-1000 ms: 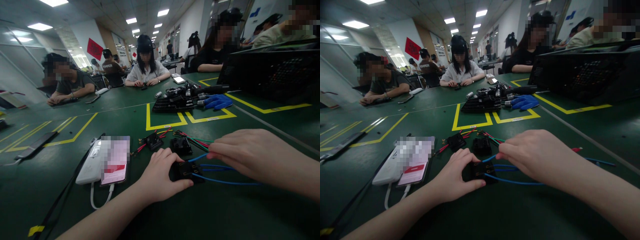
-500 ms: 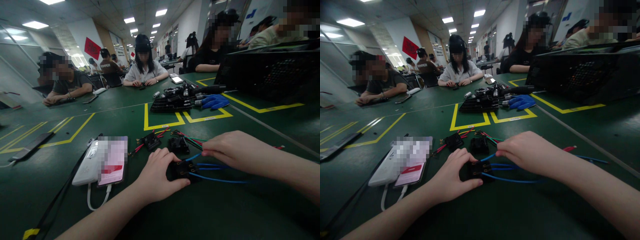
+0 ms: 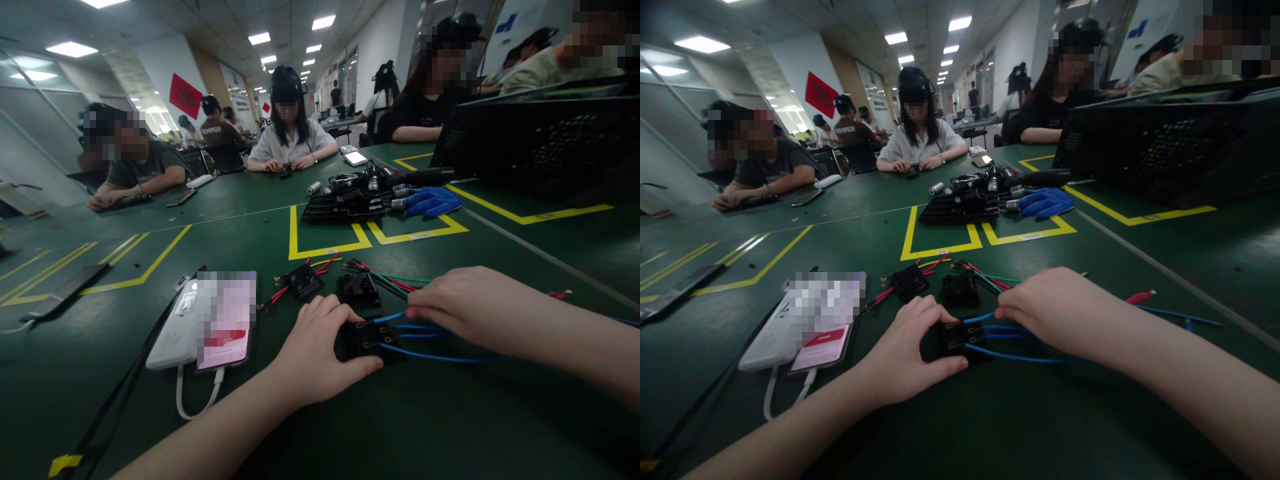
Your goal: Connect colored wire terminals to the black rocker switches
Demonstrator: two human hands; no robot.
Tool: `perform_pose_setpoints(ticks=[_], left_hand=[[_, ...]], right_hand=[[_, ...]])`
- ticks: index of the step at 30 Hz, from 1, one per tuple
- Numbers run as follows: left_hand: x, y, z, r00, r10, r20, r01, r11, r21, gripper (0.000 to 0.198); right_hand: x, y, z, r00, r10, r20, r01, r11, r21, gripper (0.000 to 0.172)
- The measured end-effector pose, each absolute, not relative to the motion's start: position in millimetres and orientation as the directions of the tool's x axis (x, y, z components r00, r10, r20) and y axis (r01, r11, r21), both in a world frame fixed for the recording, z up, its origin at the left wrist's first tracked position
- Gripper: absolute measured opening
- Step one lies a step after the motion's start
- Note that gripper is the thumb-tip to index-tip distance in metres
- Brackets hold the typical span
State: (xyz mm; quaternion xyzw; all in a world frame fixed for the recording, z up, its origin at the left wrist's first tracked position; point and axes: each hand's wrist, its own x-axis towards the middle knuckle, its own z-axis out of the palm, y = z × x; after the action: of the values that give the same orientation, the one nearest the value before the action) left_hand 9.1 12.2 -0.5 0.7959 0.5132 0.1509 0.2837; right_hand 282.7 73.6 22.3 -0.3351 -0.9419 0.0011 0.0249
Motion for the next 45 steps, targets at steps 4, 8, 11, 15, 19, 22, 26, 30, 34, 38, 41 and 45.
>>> perform_pose_setpoints(ticks=[4,8,11,15,19,22,26,30,34,38,41,45], left_hand=[[8.8,11.8,-1.0,0.428,0.903,-0.039,0.73,-0.32,0.604,0.035],[8.0,11.7,-1.0,0.427,0.903,-0.04,0.728,-0.317,0.608,0.036],[7.9,11.9,-1.1,0.427,0.904,-0.041,0.727,-0.316,0.61,0.036],[8.4,11.7,-1.6,0.43,0.902,-0.035,0.735,-0.327,0.594,0.036],[8.8,11.7,-1.7,0.427,0.903,-0.04,0.739,-0.324,0.59,0.036],[8.6,11.9,-1.7,0.431,0.902,-0.036,0.735,-0.328,0.593,0.035],[8.4,11.8,-0.4,0.427,0.903,-0.044,0.728,-0.314,0.61,0.035],[9.5,11.6,1.0,0.422,0.905,-0.052,0.727,-0.303,0.616,0.036],[10.3,11.8,-0.3,0.424,0.905,-0.044,0.723,-0.309,0.618,0.035],[10.4,11.9,-1.0,0.426,0.904,-0.035,0.725,-0.318,0.61,0.036],[10.1,11.8,-0.8,0.428,0.903,-0.04,0.728,-0.318,0.607,0.036],[9.6,11.6,-0.7,0.427,0.904,-0.036,0.728,-0.32,0.607,0.036]], right_hand=[[278.6,73.8,19.8,-0.725,0.688,-0.029,0.689,0.723,-0.055,0.035],[272.7,69.7,21.0,-0.765,0.632,0.128,0.634,0.773,-0.03,0.032],[270.5,66.4,22.9,-0.797,0.565,0.212,0.567,0.822,-0.057,0.029],[270.1,57.2,29.3,-0.814,0.466,0.346,0.512,0.858,0.049,0.027],[270.8,49.4,32.6,-0.826,0.346,0.446,0.479,0.847,0.229,0.03],[271.4,53.2,29.0,-0.821,0.395,0.412,0.496,0.851,0.173,0.028],[272.1,63.0,22.6,-0.807,0.559,0.191,0.565,0.825,-0.023,0.03],[272.9,66.5,21.6,-0.784,0.614,0.09,0.607,0.789,-0.095,0.032],[272.8,63.0,26.6,-0.813,0.526,0.25,0.54,0.842,-0.018,0.033],[271.7,53.3,34.3,-0.841,0.338,0.423,0.464,0.852,0.242,0.035],[272.1,50.7,35.3,-0.845,0.304,0.44,0.451,0.847,0.28,0.031],[273.3,58.6,28.2,-0.825,0.452,0.34,0.51,0.854,0.104,0.026]])
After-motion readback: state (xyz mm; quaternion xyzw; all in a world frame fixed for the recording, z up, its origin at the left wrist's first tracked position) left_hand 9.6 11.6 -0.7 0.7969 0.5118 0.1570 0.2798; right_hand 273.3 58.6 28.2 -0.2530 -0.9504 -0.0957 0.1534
